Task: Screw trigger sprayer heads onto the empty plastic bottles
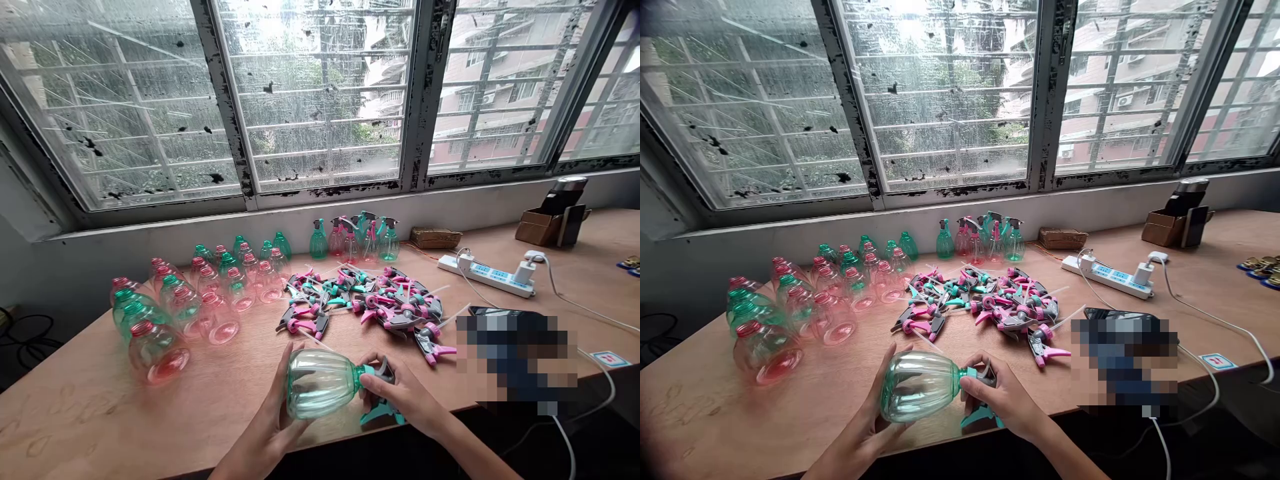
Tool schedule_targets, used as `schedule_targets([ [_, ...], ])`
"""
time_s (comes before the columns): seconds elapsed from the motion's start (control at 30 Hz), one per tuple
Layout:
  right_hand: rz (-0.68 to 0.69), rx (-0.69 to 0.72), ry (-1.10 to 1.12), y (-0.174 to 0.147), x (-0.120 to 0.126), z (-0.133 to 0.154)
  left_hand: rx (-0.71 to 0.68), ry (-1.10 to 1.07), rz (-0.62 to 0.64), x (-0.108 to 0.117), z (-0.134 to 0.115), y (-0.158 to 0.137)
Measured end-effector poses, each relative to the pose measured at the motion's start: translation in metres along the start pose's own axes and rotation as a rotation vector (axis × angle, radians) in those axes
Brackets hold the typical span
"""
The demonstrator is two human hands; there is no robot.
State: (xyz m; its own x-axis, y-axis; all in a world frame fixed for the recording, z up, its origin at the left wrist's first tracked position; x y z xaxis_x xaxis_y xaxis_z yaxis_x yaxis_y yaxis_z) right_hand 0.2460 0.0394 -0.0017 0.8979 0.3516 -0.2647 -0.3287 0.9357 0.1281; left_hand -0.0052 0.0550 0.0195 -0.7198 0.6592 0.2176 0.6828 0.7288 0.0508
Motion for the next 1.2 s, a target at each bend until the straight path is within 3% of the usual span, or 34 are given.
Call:
schedule_targets([
  [0.53,-0.007,-0.015,-0.014,0.0003,0.0006,0.0001,-0.011,0.034,0.002,-0.0006,-0.0004,-0.0006],
  [0.73,-0.007,-0.018,-0.020,0.0003,0.0000,0.0003,0.044,0.014,-0.022,-0.0014,-0.0033,-0.0003],
  [1.0,-0.006,-0.015,-0.002,0.0000,-0.0001,0.0005,-0.005,0.015,-0.003,-0.0016,-0.0041,0.0001],
  [1.2,-0.020,-0.027,-0.040,-0.0005,0.0009,-0.0027,0.054,0.052,-0.035,-0.0013,-0.0061,-0.0019],
])
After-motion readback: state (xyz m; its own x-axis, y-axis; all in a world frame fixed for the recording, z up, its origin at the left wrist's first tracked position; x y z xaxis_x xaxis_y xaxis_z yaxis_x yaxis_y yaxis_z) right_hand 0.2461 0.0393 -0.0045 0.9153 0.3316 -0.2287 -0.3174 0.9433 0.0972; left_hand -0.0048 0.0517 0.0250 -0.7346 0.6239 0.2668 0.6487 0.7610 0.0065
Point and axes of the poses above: each hand's wrist, its own y-axis towards the middle knuckle, its own x-axis out of the back of the hand, z = x × y, the point moved 3 cm from there along y, towards the middle knuckle, and after that the axes turned 7 degrees about z, right-handed, at the moved point
